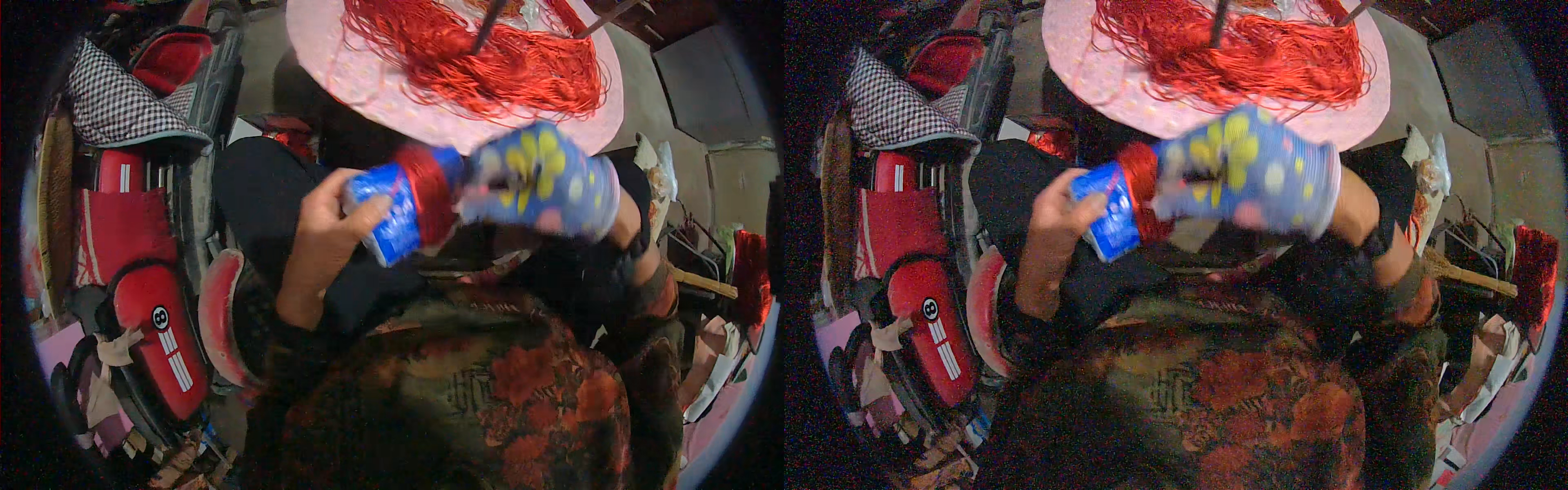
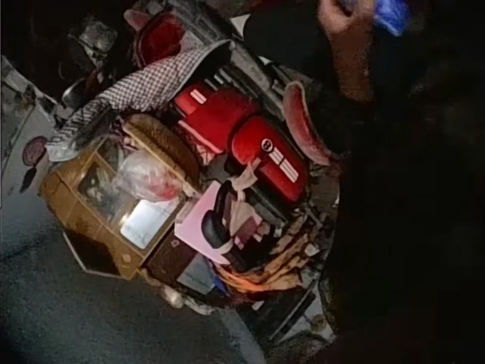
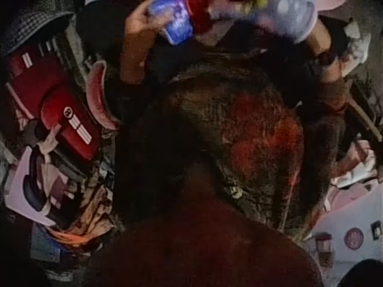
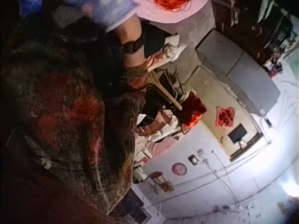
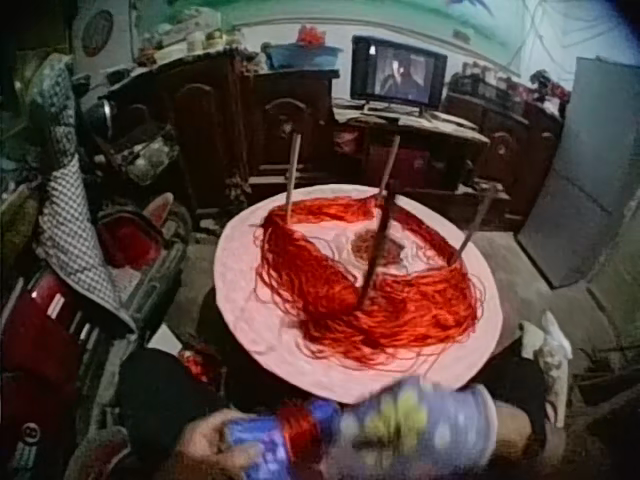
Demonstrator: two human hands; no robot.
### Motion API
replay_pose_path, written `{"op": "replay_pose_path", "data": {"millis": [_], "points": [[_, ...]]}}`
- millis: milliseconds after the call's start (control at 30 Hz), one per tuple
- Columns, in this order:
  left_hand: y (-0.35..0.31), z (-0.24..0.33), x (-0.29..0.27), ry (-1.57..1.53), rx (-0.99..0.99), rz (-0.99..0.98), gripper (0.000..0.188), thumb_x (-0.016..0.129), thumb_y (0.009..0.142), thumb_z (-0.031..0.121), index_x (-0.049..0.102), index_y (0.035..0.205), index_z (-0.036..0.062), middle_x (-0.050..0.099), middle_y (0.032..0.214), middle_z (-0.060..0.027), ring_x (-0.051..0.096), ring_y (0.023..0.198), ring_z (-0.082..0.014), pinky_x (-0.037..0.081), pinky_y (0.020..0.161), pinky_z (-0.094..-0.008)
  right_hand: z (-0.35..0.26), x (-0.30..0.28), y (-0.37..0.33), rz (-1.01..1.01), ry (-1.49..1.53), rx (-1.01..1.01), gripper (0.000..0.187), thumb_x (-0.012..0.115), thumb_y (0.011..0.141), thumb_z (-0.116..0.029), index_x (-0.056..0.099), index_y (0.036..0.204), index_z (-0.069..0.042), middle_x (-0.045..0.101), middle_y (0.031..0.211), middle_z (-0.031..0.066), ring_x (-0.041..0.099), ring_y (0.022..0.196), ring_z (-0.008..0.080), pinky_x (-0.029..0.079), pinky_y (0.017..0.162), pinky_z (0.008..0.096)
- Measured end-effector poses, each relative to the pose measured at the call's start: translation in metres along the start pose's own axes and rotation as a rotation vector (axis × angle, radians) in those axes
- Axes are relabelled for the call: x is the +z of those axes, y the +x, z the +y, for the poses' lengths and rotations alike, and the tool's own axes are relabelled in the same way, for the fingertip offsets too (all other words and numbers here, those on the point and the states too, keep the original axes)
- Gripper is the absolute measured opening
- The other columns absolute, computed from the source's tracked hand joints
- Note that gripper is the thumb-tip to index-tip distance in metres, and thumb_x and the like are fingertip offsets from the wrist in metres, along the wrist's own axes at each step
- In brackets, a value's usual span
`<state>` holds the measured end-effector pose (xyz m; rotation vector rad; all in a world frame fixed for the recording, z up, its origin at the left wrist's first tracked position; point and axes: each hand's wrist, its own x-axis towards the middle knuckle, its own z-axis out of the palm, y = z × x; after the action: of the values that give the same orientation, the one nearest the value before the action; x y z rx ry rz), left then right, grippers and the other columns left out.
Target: Winding red thread around a rectangular blue package and cutting it with scissors.
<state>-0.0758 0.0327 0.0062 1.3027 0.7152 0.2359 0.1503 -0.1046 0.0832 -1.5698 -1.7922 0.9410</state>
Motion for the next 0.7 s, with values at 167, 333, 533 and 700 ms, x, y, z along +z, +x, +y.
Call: {"op": "replay_pose_path", "data": {"millis": [167, 333, 533, 700], "points": [[-0.023, 0.015, -0.003, -0.355, -0.175, -0.361, 0.037, 0.068, 0.081, 0.022, 0.059, 0.110, 0.0008, 0.063, 0.092, -0.0025, 0.060, 0.082, -0.0100, 0.050, 0.077, -0.0259, 0.058, 0.015, 0.013, 0.119, 0.347, 0.102, 0.016, 0.071, 0.084, -0.018, 0.068, 0.088, -0.003, 0.068, 0.080, 0.0032, 0.061, 0.073, 0.0084, 0.050, 0.068, 0.0265], [-0.028, -0.004, -0.020, -0.813, -0.059, -0.069, 0.041, 0.061, 0.087, 0.030, 0.056, 0.115, 0.0010, 0.062, 0.096, -0.0035, 0.061, 0.088, -0.0113, 0.049, 0.083, -0.0272, 0.062, 0.041, -0.016, -0.006, 0.430, 0.260, 0.015, 0.062, 0.088, -0.016, 0.065, 0.095, -0.003, 0.067, 0.087, 0.0084, 0.063, 0.078, 0.0147, 0.050, 0.071, 0.0284], [-0.009, 0.006, 0.001, -0.074, 0.001, 0.087, 0.037, 0.069, 0.083, 0.026, 0.059, 0.108, 0.0002, 0.061, 0.093, -0.0020, 0.058, 0.084, -0.0077, 0.049, 0.077, -0.0256, 0.011, 0.013, -0.013, -0.111, -0.218, -0.125, 0.017, 0.066, 0.087, -0.021, 0.066, 0.088, -0.004, 0.066, 0.073, 0.0099, 0.064, 0.065, 0.0187, 0.048, 0.059, 0.0307], [-0.014, 0.015, 0.005, -0.059, -0.168, -0.349, 0.042, 0.075, 0.077, 0.024, 0.059, 0.107, -0.0007, 0.061, 0.093, -0.0017, 0.058, 0.084, -0.0075, 0.049, 0.075, -0.0245, 0.010, -0.003, 0.013, -0.027, 0.149, 0.092, 0.024, 0.080, 0.075, -0.025, 0.066, 0.076, -0.005, 0.064, 0.068, 0.0013, 0.058, 0.064, 0.0088, 0.047, 0.060, 0.0268]]}}
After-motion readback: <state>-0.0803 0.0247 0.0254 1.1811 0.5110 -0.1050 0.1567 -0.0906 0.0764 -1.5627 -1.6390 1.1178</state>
